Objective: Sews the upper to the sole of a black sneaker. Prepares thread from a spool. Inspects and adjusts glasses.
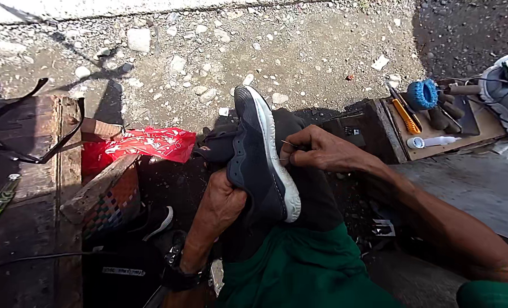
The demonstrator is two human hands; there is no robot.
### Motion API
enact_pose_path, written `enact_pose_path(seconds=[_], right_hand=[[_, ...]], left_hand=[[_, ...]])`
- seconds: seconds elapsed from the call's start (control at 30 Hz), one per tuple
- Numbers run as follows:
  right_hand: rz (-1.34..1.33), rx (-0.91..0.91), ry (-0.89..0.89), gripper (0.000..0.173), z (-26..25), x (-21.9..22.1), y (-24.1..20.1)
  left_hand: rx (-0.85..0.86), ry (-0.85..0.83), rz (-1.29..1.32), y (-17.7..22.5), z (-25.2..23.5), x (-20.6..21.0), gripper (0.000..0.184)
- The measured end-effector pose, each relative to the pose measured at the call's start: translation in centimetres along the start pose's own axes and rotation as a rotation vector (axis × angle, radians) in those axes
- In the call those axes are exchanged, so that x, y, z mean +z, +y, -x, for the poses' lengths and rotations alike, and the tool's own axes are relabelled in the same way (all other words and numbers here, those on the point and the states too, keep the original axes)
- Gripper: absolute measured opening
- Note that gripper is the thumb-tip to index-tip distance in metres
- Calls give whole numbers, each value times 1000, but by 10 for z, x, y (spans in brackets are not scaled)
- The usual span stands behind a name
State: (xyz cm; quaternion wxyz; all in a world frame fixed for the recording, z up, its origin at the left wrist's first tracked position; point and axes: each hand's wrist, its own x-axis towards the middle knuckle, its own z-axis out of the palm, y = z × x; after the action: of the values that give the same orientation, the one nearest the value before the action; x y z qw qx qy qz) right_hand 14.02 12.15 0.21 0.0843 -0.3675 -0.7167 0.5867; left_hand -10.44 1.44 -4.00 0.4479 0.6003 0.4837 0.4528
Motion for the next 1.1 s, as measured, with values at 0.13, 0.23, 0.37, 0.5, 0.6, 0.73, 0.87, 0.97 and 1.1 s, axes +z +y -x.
enact_pose_path(seconds=[0.13,0.23,0.37,0.5,0.6,0.73,0.87,0.97,1.1], right_hand=[[-169,-76,120,18,-4,19,15],[-169,-143,241,18,-4,32,23],[-123,-161,273,16,-8,35,26],[108,-84,276,15,8,17,17],[333,-9,298,25,30,-11,14],[265,-146,298,43,47,-10,6],[227,-287,239,29,37,23,9],[347,-281,306,31,29,34,14],[366,-280,329,28,25,35,12]], left_hand=[[23,58,0,-2,-1,6,10],[26,116,27,-6,0,11,7],[43,165,7,-13,1,18,5],[-60,-90,190,-4,6,-5,21],[-215,-253,713,3,12,-19,42],[-361,156,652,30,11,22,28],[-449,331,495,38,4,40,19],[-454,355,487,38,4,43,18],[-446,380,487,36,5,45,17]])
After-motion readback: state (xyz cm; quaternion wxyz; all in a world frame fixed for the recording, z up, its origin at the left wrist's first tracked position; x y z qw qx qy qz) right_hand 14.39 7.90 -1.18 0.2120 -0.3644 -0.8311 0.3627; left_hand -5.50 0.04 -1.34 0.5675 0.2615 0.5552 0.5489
